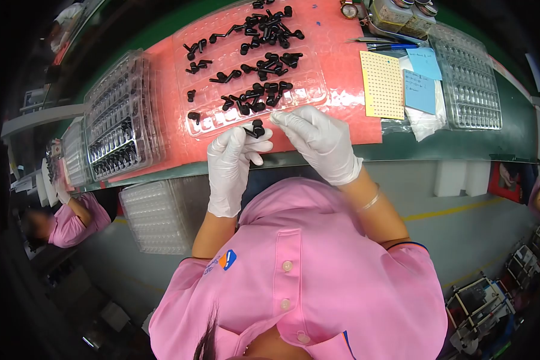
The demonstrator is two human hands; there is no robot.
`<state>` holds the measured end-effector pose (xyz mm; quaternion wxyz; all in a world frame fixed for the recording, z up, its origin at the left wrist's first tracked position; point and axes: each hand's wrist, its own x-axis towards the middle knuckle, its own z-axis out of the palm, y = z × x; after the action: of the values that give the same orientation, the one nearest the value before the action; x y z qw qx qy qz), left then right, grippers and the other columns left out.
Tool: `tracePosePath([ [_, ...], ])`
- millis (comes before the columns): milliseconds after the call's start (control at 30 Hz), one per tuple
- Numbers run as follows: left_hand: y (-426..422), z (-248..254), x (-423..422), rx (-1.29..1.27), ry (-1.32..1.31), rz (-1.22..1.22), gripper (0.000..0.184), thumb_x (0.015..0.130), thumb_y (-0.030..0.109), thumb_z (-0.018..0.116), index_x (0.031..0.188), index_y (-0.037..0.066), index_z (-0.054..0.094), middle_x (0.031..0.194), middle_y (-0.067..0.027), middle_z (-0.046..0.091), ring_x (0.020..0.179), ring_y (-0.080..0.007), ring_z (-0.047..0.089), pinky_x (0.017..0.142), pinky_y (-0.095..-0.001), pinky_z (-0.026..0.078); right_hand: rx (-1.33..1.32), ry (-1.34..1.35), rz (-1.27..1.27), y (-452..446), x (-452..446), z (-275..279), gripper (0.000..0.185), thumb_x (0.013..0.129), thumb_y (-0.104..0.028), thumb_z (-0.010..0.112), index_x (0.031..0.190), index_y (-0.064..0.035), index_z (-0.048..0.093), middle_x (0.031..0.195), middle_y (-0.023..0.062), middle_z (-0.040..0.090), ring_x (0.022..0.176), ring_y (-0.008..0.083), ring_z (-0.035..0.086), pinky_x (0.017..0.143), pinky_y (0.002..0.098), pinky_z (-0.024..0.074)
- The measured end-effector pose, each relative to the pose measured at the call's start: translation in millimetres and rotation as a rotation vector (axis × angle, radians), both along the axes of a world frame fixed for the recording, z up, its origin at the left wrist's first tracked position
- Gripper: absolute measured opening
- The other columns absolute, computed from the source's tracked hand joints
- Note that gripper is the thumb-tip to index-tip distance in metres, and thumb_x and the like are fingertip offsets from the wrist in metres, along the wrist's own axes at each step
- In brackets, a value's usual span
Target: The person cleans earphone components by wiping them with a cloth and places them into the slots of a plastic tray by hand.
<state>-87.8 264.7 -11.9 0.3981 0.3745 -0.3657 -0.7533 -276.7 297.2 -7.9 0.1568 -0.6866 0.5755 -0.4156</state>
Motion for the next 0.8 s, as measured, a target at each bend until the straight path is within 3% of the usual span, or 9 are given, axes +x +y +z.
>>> tracePosePath([
  [33, -0.9, 0.6, -1.3, 0.009, -0.005, 0.006, 0.027, 0.099, 0.020, 0.058, 0.114, -0.001, 0.067, 0.097, -0.0119, 0.073, 0.087, -0.0186, 0.071, 0.063, -0.0233, 0.054, 0.001, 0.000, 0.002, 0.3, 0.9, 1.1, 0.027, 0.083, 0.003, 0.070, 0.108, -0.0055, 0.072, 0.086, 0.0084, 0.067, 0.073, 0.0191, 0.067, 0.061, 0.0268, 0.0534],
  [133, 1.8, 2.1, -7.4, -0.017, -0.021, 0.023, 0.025, 0.098, 0.018, 0.059, 0.113, 0.000, 0.067, 0.103, -0.0125, 0.071, 0.088, -0.0182, 0.071, 0.064, -0.0233, 0.054, 0.110, -0.594, -0.024, 3.0, 6.1, 8.9, 0.028, 0.084, 0.003, 0.070, 0.111, -0.0045, 0.071, 0.088, 0.0083, 0.067, 0.076, 0.0164, 0.066, 0.065, 0.0244, 0.0519],
  [400, 3.8, 0.9, -5.8, -0.222, -0.138, 0.097, 0.023, 0.095, 0.010, 0.062, 0.116, 0.001, 0.067, 0.117, -0.0121, 0.066, 0.093, -0.0152, 0.066, 0.067, -0.0240, 0.055, 0.067, -0.245, 0.008, -0.7, 0.4, -1.7, 0.023, 0.086, -0.001, 0.070, 0.109, -0.0019, 0.070, 0.088, 0.0089, 0.067, 0.075, 0.0162, 0.064, 0.066, 0.0240, 0.0501],
  [467, 4.0, -0.9, -3.9, -0.356, -0.246, 0.092, 0.023, 0.095, 0.009, 0.062, 0.116, 0.003, 0.068, 0.119, -0.0100, 0.064, 0.096, -0.0139, 0.063, 0.071, -0.0237, 0.055, 0.064, -0.285, 0.064, -2.2, 5.3, 3.0, 0.022, 0.086, -0.001, 0.070, 0.108, -0.0017, 0.070, 0.088, 0.0087, 0.067, 0.075, 0.0160, 0.064, 0.066, 0.0243, 0.0503],
  [567, 3.6, -2.6, -4.6, -0.335, -0.204, 0.150, 0.022, 0.093, 0.005, 0.063, 0.115, 0.003, 0.069, 0.116, -0.0096, 0.064, 0.096, -0.0143, 0.064, 0.073, -0.0241, 0.055, 0.052, -0.359, 0.161, -2.8, 7.6, 7.4, 0.020, 0.086, -0.002, 0.070, 0.106, -0.0011, 0.069, 0.087, 0.0084, 0.066, 0.074, 0.0157, 0.064, 0.066, 0.0251, 0.0506],
  [667, 0.1, -2.6, -5.5, -0.378, -0.191, 0.186, 0.023, 0.092, 0.002, 0.064, 0.114, 0.003, 0.069, 0.114, -0.0094, 0.064, 0.095, -0.0141, 0.065, 0.075, -0.0245, 0.055, 0.253, -0.151, 0.161, -0.9, 2.9, -3.6, 0.021, 0.085, -0.001, 0.070, 0.106, -0.0019, 0.069, 0.086, 0.0080, 0.066, 0.073, 0.0156, 0.064, 0.066, 0.0255, 0.0506],
  [700, 0.0, -2.7, -5.7, -0.425, -0.200, 0.185, 0.023, 0.091, 0.000, 0.065, 0.113, 0.003, 0.069, 0.114, -0.0093, 0.064, 0.095, -0.0138, 0.065, 0.076, -0.0247, 0.055, 0.257, -0.153, 0.160, 1.6, 4.4, -6.6, 0.021, 0.085, -0.001, 0.070, 0.106, -0.0019, 0.069, 0.086, 0.0080, 0.066, 0.073, 0.0156, 0.064, 0.066, 0.0255, 0.0506],
  [800, 1.5, -5.4, -6.9, -0.556, -0.272, 0.159, 0.023, 0.088, -0.004, 0.066, 0.110, 0.003, 0.070, 0.112, -0.0089, 0.065, 0.095, -0.0130, 0.065, 0.078, -0.0251, 0.055, 0.347, -0.541, 0.162, 7.9, 5.7, -11.1, 0.023, 0.084, -0.001, 0.070, 0.107, -0.0031, 0.070, 0.084, 0.0078, 0.064, 0.072, 0.0164, 0.064, 0.065, 0.0264, 0.0507],
])
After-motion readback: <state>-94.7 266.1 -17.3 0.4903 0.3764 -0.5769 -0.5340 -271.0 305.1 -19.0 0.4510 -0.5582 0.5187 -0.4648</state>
